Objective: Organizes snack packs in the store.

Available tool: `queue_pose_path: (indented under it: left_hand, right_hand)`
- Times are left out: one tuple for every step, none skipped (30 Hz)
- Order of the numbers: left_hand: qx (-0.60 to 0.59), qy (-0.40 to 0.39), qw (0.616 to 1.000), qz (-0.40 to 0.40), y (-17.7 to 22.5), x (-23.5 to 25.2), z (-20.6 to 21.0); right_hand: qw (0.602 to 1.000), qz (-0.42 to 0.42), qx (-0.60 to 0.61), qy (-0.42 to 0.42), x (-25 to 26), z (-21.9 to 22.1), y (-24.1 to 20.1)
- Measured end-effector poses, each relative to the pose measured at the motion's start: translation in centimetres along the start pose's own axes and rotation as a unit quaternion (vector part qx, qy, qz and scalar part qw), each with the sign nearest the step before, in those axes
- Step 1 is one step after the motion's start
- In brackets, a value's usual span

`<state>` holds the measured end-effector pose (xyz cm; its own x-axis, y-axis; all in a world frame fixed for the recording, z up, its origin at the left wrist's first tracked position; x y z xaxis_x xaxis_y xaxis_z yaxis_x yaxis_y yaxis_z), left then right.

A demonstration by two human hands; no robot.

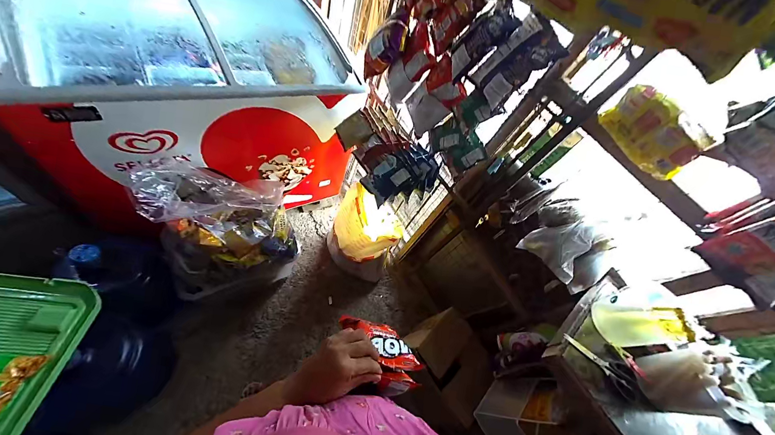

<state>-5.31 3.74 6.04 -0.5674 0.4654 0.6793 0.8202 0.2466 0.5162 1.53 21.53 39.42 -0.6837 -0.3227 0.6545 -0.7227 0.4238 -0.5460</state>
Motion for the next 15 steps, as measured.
queue_pose_path:
  left_hand:
    - [0.004,0.019,1.0,0.0,-0.3,-0.2,-0.7]
    - [0.004,0.034,0.999,-0.004,-0.6,-0.4,-1.3]
    - [-0.002,0.043,0.999,-0.012,-1.0,-0.6,-1.9]
    - [-0.014,0.048,0.999,-0.02,-1.4,-0.9,-2.5]
    - [-0.027,0.057,0.998,-0.027,-1.7,-1.2,-3.1]
    - [-0.041,0.066,0.996,-0.033,-2.1,-1.4,-3.6]
    - [-0.052,0.079,0.995,-0.039,-2.4,-1.6,-4.2]
    - [-0.057,0.092,0.993,-0.045,-2.8,-1.8,-4.7]
    - [-0.062,0.104,0.991,-0.053,-3.1,-1.9,-5.3]
    - [-0.066,0.115,0.989,-0.061,-3.4,-2.1,-6.1]
    - [-0.071,0.124,0.987,-0.069,-3.8,-2.1,-6.9]
    - [-0.081,0.135,0.984,-0.08,-4.1,-2.2,-7.8]
    - [-0.094,0.144,0.98,-0.097,-4.4,-2.4,-8.8]
    - [-0.109,0.157,0.975,-0.117,-4.7,-2.5,-9.8]
    - [-0.123,0.17,0.968,-0.138,-5.2,-2.6,-10.9]
  right_hand:
    - [0.997,-0.036,-0.067,0.014,-1.0,2.7,4.4]
    - [0.996,-0.031,-0.086,0.012,-1.5,5.9,8.2]
    - [0.997,0.002,-0.081,-0.005,-2.1,9.2,11.3]
    - [0.997,0.038,-0.067,-0.029,-2.8,12.4,13.6]
    - [0.995,0.066,-0.046,-0.053,-3.7,15.1,15.2]
    - [0.993,0.084,-0.028,-0.074,-4.6,17.4,16.3]
    - [0.991,0.096,-0.02,-0.09,-5.3,19.0,17.0]
    - [0.989,0.107,-0.019,-0.103,-5.9,20.3,17.5]
    - [0.986,0.119,-0.02,-0.116,-6.3,21.2,17.9]
    - [0.983,0.128,-0.022,-0.127,-6.5,22.0,18.3]
    - [0.982,0.134,-0.023,-0.132,-6.4,22.6,18.7]
    - [0.981,0.139,-0.02,-0.133,-6.2,23.0,19.1]
    - [0.981,0.147,-0.01,-0.127,-6.0,23.4,19.4]
    - [0.98,0.163,0.003,-0.117,-5.7,23.6,19.7]
    - [0.978,0.181,0.019,-0.104,-5.4,23.9,20.0]
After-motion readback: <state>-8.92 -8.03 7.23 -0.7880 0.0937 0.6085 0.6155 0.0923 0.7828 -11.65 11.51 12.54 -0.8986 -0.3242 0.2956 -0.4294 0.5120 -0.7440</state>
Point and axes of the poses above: each hand's wrist, its own x-axis towards the middle knuckle, its own z-axis out of the palm, y = z × x, the point moved 9 cm from there along x, towards the middle knuckle, and after that the axes turned 5 degrees about -x, right-handed, at the moved point
